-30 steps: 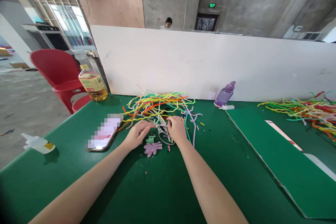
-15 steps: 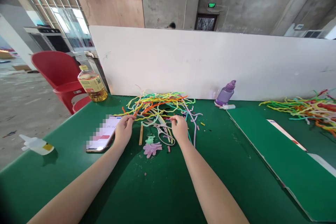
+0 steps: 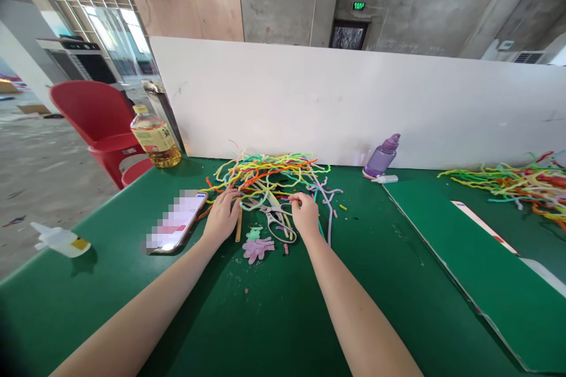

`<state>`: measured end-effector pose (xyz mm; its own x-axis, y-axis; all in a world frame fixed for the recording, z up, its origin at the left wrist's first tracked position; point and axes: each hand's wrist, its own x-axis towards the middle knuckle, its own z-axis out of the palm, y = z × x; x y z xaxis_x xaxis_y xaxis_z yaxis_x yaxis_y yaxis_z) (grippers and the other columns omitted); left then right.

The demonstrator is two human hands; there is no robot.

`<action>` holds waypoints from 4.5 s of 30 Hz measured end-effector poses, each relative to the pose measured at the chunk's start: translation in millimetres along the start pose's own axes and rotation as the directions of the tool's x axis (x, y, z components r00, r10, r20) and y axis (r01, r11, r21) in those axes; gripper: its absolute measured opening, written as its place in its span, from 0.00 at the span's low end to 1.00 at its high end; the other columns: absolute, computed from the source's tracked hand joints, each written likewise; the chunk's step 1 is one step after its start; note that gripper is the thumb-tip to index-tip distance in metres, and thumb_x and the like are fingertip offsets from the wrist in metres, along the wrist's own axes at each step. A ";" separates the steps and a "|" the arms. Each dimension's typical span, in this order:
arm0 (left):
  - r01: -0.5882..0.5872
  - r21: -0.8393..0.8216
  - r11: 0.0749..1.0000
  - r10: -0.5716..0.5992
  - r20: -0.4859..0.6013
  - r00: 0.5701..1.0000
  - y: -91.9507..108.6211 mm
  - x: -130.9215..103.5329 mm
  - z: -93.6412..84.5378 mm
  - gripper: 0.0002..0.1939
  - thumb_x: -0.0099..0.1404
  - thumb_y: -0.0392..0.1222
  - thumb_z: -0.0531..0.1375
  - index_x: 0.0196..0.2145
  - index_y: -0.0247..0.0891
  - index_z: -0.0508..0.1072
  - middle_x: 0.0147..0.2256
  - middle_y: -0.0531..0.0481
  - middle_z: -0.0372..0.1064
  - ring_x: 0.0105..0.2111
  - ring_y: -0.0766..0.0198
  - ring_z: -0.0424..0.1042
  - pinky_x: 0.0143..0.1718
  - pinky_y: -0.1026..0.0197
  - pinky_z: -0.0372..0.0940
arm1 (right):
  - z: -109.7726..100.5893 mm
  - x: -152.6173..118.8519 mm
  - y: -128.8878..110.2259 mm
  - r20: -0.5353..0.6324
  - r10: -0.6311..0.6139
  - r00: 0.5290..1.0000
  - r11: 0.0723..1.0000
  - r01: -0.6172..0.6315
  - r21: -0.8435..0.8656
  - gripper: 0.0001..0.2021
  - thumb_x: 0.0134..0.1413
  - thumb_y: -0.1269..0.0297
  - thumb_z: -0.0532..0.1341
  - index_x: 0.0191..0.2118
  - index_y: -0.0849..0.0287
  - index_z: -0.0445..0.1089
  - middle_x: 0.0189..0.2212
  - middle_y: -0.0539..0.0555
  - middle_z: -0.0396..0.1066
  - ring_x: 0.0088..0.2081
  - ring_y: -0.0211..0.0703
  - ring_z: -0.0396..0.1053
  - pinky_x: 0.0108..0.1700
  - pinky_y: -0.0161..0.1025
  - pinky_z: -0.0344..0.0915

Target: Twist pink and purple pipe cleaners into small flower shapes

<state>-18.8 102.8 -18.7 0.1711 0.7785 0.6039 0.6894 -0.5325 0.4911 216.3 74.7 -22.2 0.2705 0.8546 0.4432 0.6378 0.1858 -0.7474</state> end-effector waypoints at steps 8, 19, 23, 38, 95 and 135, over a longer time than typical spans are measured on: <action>0.123 0.092 0.988 -0.119 -0.045 0.992 -10.5 -1.7 8.9 0.16 0.64 0.43 0.51 0.47 0.33 0.65 0.54 0.33 0.59 0.58 0.44 0.52 0.55 0.37 0.49 | -1.7 -2.8 -2.4 0.017 0.022 1.000 1.000 -0.022 0.020 0.12 0.49 0.71 0.49 0.31 0.57 0.70 0.31 0.53 0.74 0.35 0.45 0.71 0.40 0.42 0.65; 0.213 0.133 0.968 -0.221 0.049 0.974 -7.7 1.3 3.9 0.17 0.64 0.43 0.49 0.46 0.41 0.70 0.44 0.43 0.71 0.49 0.48 0.64 0.55 0.35 0.45 | -1.0 -2.0 -2.0 0.009 0.050 0.999 0.999 -0.050 0.018 0.12 0.47 0.70 0.50 0.30 0.57 0.71 0.30 0.52 0.74 0.35 0.45 0.71 0.39 0.41 0.65; 0.204 0.144 0.968 -0.209 0.025 0.978 -2.5 1.5 0.3 0.18 0.63 0.40 0.49 0.49 0.40 0.69 0.47 0.45 0.69 0.49 0.51 0.63 0.58 0.38 0.40 | -1.4 -2.5 -2.6 0.009 0.052 0.999 0.998 -0.052 0.021 0.12 0.47 0.70 0.50 0.30 0.57 0.71 0.31 0.52 0.74 0.35 0.45 0.71 0.39 0.41 0.65; 0.130 0.274 0.953 -0.121 -0.052 0.991 12.6 -3.4 -6.3 0.24 0.60 0.37 0.51 0.55 0.40 0.64 0.54 0.45 0.62 0.51 0.45 0.58 0.48 0.45 0.55 | -2.2 -3.2 -5.3 0.010 0.061 0.998 0.998 -0.062 0.032 0.12 0.48 0.70 0.50 0.30 0.56 0.71 0.30 0.52 0.73 0.33 0.45 0.71 0.37 0.41 0.65; -0.177 0.233 0.956 0.172 0.043 0.984 36.2 -6.7 -11.3 0.16 0.67 0.40 0.49 0.51 0.42 0.66 0.58 0.43 0.52 0.58 0.51 0.51 0.56 0.47 0.49 | -1.2 -3.6 -7.8 -0.124 -0.087 0.988 0.996 0.085 -0.018 0.33 0.53 0.69 0.51 0.64 0.51 0.40 0.61 0.55 0.51 0.60 0.49 0.52 0.56 0.50 0.57; -0.118 0.178 0.977 0.128 -0.045 0.991 34.8 -5.7 -13.8 0.11 0.61 0.34 0.51 0.42 0.39 0.67 0.43 0.43 0.65 0.47 0.53 0.62 0.55 0.44 0.49 | -2.4 -6.6 -20.9 -0.040 -0.176 0.984 0.983 0.173 -0.068 0.33 0.55 0.71 0.47 0.65 0.51 0.34 0.61 0.55 0.50 0.53 0.47 0.64 0.43 0.42 0.68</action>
<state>-5.5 75.2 3.7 0.2258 0.6884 0.6893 0.7785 -0.5529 0.2971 202.9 63.9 -8.3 0.1826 0.7886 0.5872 0.7224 0.2975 -0.6242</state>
